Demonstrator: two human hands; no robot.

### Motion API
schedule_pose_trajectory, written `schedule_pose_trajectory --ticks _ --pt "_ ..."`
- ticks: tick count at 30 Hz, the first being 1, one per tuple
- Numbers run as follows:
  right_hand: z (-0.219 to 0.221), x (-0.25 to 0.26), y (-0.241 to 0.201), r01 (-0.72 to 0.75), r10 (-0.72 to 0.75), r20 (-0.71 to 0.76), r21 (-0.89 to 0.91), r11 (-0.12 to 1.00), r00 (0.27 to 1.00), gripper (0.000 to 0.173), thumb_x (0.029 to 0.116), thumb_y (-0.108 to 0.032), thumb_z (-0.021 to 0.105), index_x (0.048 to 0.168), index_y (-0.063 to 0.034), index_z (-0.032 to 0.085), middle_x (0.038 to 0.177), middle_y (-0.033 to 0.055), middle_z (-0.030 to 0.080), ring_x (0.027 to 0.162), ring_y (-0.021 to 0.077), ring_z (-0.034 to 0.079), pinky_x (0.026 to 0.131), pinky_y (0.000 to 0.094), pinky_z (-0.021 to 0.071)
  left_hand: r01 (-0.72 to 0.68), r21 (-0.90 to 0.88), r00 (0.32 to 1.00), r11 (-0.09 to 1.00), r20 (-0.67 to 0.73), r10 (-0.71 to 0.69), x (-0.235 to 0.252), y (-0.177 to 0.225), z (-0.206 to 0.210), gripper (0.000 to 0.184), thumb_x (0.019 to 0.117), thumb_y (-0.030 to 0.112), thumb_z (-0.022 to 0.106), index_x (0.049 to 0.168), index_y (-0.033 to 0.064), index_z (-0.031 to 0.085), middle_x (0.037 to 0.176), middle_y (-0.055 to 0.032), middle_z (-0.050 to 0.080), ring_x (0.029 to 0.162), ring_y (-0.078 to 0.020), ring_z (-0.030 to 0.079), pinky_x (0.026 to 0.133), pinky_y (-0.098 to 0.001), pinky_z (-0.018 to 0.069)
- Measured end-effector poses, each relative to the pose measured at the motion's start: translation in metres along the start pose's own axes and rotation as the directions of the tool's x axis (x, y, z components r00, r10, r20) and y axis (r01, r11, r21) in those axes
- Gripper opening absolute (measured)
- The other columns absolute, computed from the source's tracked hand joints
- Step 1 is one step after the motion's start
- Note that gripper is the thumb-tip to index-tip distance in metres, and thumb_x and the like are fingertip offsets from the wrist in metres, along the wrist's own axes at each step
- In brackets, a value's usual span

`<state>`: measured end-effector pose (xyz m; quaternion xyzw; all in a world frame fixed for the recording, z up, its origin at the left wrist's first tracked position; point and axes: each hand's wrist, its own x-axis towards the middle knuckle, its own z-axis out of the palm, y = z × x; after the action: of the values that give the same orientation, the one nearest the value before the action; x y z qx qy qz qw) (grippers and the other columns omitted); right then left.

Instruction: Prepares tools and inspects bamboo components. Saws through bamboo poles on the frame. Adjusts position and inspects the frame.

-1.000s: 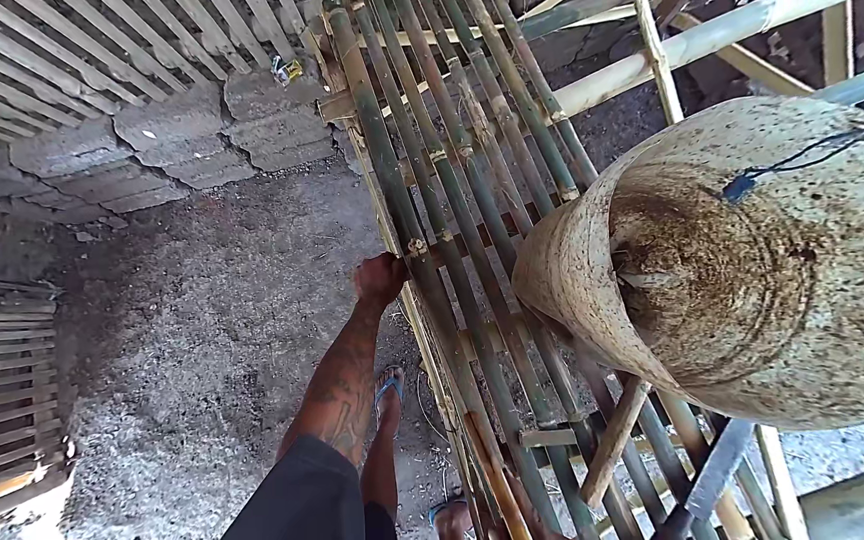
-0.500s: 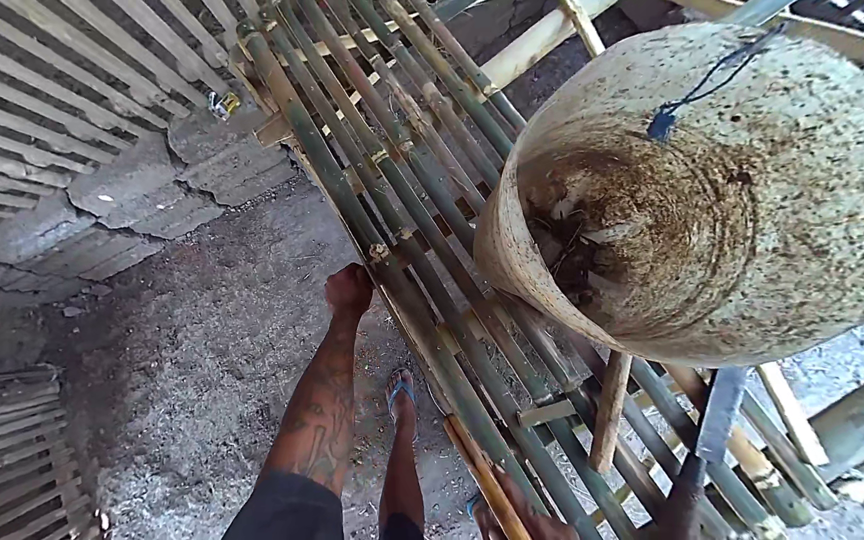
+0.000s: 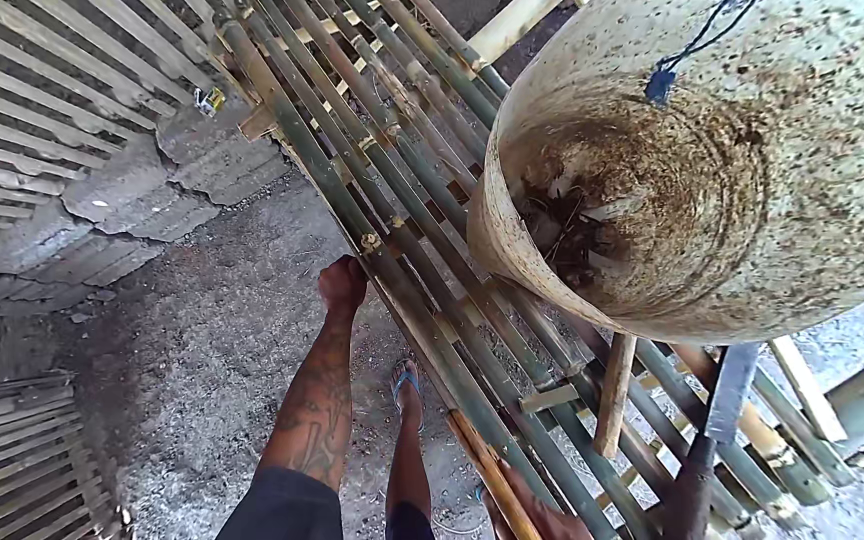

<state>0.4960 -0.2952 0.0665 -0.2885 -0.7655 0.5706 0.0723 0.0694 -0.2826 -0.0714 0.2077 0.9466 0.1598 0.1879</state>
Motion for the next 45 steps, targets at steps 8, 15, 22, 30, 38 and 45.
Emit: schedule_pose_trajectory --ticks 8,15,22,30,38,45 --pt "0.050 0.132 0.006 0.125 -0.119 -0.119 0.044 0.991 0.986 0.062 0.0888 -0.019 0.065 0.145 0.0050 0.054 0.095 0.0091 0.077 0.074 0.0101 0.071 0.072 0.0300 0.0616 -0.109 -0.127 0.989 0.986 -0.118 0.095 -0.002 -0.006 0.003 0.048 0.1043 0.028 0.035 0.092 0.0019 0.073 0.084 -0.0221 0.072 0.086 -0.0432 0.071 0.074 -0.0667 0.0505" --pt "0.006 0.004 -0.003 -0.029 0.030 -0.020 0.075 0.997 0.999 0.056 0.0966 -0.019 0.065 0.143 0.0096 0.053 0.099 0.0200 0.075 0.084 0.0206 0.075 0.080 0.0395 0.0624 -0.027 -0.058 1.000 0.998 -0.016 0.026 0.000 0.000 0.000 0.051 0.1054 0.028 0.030 0.095 0.0015 0.073 0.093 -0.0242 0.073 0.095 -0.0452 0.071 0.080 -0.0680 0.0499" --pt "0.056 0.162 -0.006 0.063 -0.058 -0.095 0.049 0.997 0.994 0.061 0.0902 -0.018 0.065 0.146 0.0031 0.054 0.091 0.0087 0.076 0.071 0.0137 0.071 0.069 0.0346 0.0615 -0.064 -0.220 0.987 0.973 -0.160 0.028 -0.005 -0.005 0.004 0.037 0.1045 0.019 0.038 0.112 -0.0028 0.067 0.094 -0.0239 0.072 0.091 -0.0423 0.071 0.080 -0.0641 0.0529" --pt "0.013 0.028 -0.005 -0.009 0.012 -0.062 0.047 0.999 0.998 0.054 0.0984 -0.021 0.064 0.143 0.0065 0.054 0.097 0.0137 0.076 0.082 0.0128 0.073 0.079 0.0326 0.0624 0.056 -0.244 0.993 0.968 -0.083 -0.078 0.001 -0.007 0.011 0.032 0.1045 0.014 0.036 0.116 0.0008 0.063 0.098 -0.0214 0.073 0.092 -0.0371 0.073 0.081 -0.0597 0.0570" --pt "0.042 0.124 -0.010 -0.013 0.018 -0.076 0.061 0.998 0.997 0.058 0.0908 -0.018 0.066 0.144 0.0025 0.056 0.093 0.0083 0.076 0.074 0.0127 0.071 0.072 0.0344 0.0624 0.001 -0.272 0.994 0.962 -0.102 -0.029 -0.010 -0.004 0.004 0.032 0.1049 0.013 0.046 0.130 -0.0028 0.058 0.096 -0.0235 0.073 0.090 -0.0412 0.072 0.082 -0.0616 0.0563" --pt "0.003 0.013 -0.002 -0.022 0.028 -0.058 0.101 0.995 0.998 0.055 0.0973 -0.019 0.066 0.143 0.0082 0.053 0.106 0.0166 0.075 0.089 0.0131 0.073 0.086 0.0324 0.0609 0.101 -0.254 0.989 0.962 -0.075 -0.124 0.000 -0.006 0.008 0.034 0.1021 0.011 0.040 0.129 0.0025 0.058 0.098 -0.0218 0.073 0.090 -0.0386 0.074 0.080 -0.0606 0.0573"
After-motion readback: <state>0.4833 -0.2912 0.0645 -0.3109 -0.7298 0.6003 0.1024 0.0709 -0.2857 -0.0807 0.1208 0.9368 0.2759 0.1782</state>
